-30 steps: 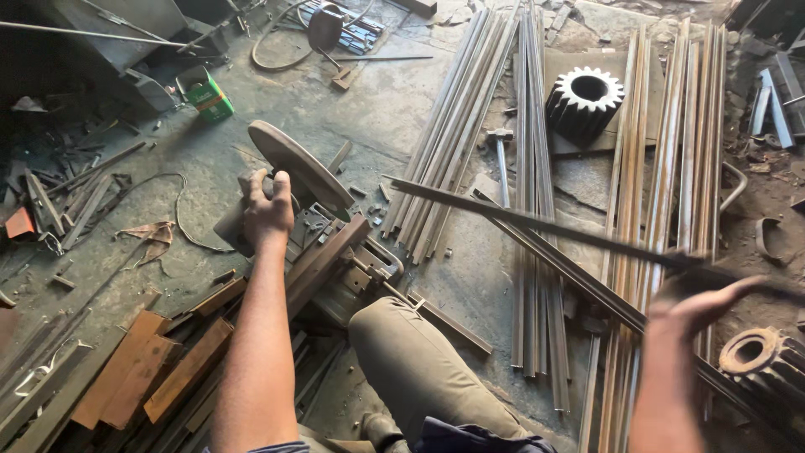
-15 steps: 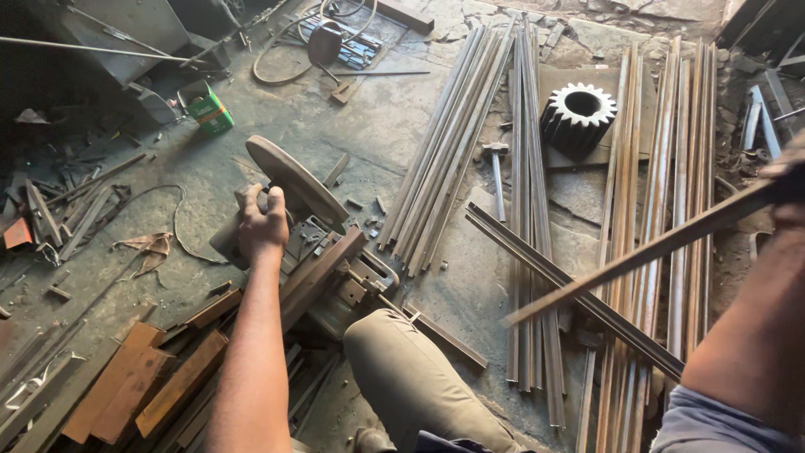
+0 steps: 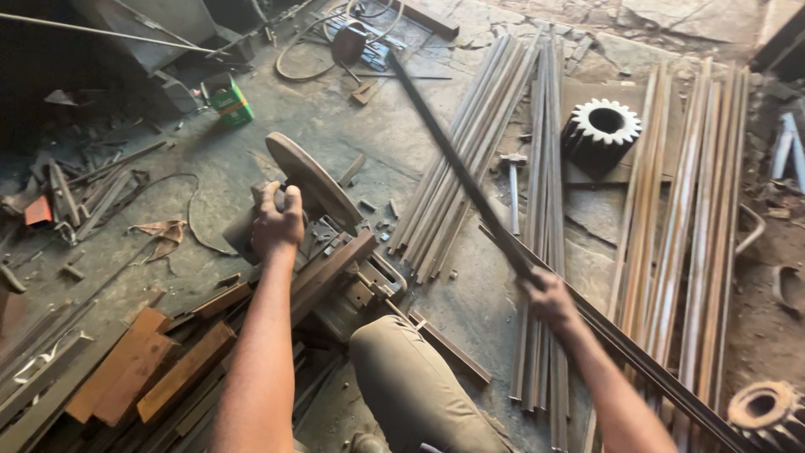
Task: The person uses a handheld angle grinder to cut a long metal bar into smaller segments. They repeatedly position the bar against the grinder's base, lower the spinning blade to cut through the metal, and then lift the tool to remove the cut piece. Sparks fly during the cutting process.
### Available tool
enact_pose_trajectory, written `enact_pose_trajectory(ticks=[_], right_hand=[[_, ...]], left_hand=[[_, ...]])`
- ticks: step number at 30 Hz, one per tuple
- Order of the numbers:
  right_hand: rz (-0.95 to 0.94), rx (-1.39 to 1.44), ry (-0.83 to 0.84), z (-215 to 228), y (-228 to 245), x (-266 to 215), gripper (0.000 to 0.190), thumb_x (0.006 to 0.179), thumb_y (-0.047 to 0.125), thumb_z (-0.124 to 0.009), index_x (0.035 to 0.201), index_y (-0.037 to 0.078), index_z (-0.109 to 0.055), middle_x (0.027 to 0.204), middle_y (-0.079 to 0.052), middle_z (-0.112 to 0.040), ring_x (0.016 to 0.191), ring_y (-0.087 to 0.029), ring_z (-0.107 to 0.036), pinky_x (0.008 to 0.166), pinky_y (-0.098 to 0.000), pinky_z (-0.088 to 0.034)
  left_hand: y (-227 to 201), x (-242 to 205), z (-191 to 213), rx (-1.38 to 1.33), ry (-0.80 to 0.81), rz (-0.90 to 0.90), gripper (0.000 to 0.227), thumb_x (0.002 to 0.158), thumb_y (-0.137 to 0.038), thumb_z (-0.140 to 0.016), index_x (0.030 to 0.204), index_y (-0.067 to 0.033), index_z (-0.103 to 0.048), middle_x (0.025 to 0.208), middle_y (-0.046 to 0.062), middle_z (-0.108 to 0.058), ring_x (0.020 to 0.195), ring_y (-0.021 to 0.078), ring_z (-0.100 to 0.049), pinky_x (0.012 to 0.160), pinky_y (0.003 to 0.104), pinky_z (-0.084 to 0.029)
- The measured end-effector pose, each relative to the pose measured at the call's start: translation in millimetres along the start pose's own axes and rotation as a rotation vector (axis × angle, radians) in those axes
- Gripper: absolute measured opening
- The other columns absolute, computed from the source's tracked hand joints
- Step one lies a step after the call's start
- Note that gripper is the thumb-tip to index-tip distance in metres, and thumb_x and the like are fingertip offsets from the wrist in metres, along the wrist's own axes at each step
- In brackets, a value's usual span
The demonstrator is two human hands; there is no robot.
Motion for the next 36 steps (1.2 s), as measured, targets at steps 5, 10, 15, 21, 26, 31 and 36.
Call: enact_pose_trajectory(ticks=[5,10,15,21,26,31,36], right_hand=[[-0.334,-0.22,0.086,-56.2,-85.2,-32.9,0.039,0.089,0.034,-0.077,0.127,0.025,-0.074,0.067,-0.007,-0.061,0.054,-0.018,-0.05,0.053,-0.038,-0.041],[-0.307,-0.546,0.179,-78.6,-117.4,-47.9,0.055,0.085,0.056,-0.074,0.126,0.018,-0.073,0.071,-0.011,-0.072,0.063,-0.02,-0.067,0.067,-0.0386,-0.053],[-0.404,-0.574,0.268,-92.5,-144.0,-57.5,0.058,0.085,0.057,-0.071,0.131,0.022,-0.07,0.075,-0.014,-0.074,0.063,-0.024,-0.069,0.068,-0.0421,-0.056],[-0.442,-0.64,0.339,-97.5,-157.9,-70.9,0.059,0.085,0.06,-0.067,0.134,0.025,-0.068,0.079,-0.016,-0.076,0.067,-0.028,-0.073,0.07,-0.0447,-0.058],[-0.372,-0.811,0.404,-92.8,-150.4,-74.5,0.06,0.093,0.066,-0.057,0.124,0.018,-0.074,0.084,-0.016,-0.08,0.091,-0.029,-0.077,0.088,-0.0427,-0.056],[-0.161,-0.838,0.413,-119.8,-124.4,-35.7,0.06,0.092,0.065,-0.057,0.121,0.016,-0.075,0.111,-0.017,-0.076,0.109,-0.035,-0.071,0.095,-0.0445,-0.055],[-0.146,-0.572,0.307,-177.5,-115.0,8.8,0.056,0.095,0.058,-0.058,0.128,0.014,-0.066,0.109,-0.017,-0.075,0.103,-0.035,-0.071,0.09,-0.0454,-0.054]], left_hand=[[-3.6,2.3,2.6,-0.006,-0.006,-0.022,0.069,0.088,-0.07,-0.044,0.144,-0.0303,-0.057,0.135,0.019,-0.065,0.123,0.0433,-0.06,0.103,0.05,-0.046],[-2.3,3.2,4.2,-0.012,-0.026,-0.057,0.069,0.087,-0.07,-0.046,0.141,-0.0284,-0.059,0.136,0.019,-0.064,0.124,0.042,-0.06,0.102,0.049,-0.047],[-3.2,8.3,4.0,-0.011,-0.029,-0.048,0.069,0.087,-0.071,-0.047,0.141,-0.0288,-0.059,0.136,0.019,-0.064,0.124,0.0421,-0.06,0.102,0.048,-0.047],[-5.4,7.0,6.6,-0.023,-0.022,-0.036,0.069,0.087,-0.07,-0.046,0.141,-0.0289,-0.059,0.134,0.02,-0.065,0.124,0.0425,-0.06,0.103,0.047,-0.047],[-7.5,6.6,9.0,-0.019,-0.015,-0.072,0.069,0.088,-0.069,-0.046,0.141,-0.027,-0.058,0.136,0.018,-0.065,0.126,0.0411,-0.06,0.105,0.047,-0.046],[-8.7,5.0,8.1,-0.038,-0.002,-0.057,0.071,0.087,-0.07,-0.045,0.142,-0.0274,-0.057,0.138,0.018,-0.064,0.126,0.0406,-0.06,0.104,0.047,-0.047],[-4.8,6.4,4.7,-0.044,0.034,-0.008,0.073,0.085,-0.072,-0.046,0.144,-0.0297,-0.055,0.139,0.019,-0.062,0.126,0.042,-0.059,0.104,0.047,-0.047]])
Point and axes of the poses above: each hand's wrist, its own x-axis towards the middle knuckle, its own z-axis out of the back of the hand, y = z × x, the point moved 7 cm from there along x, towards the middle knuckle
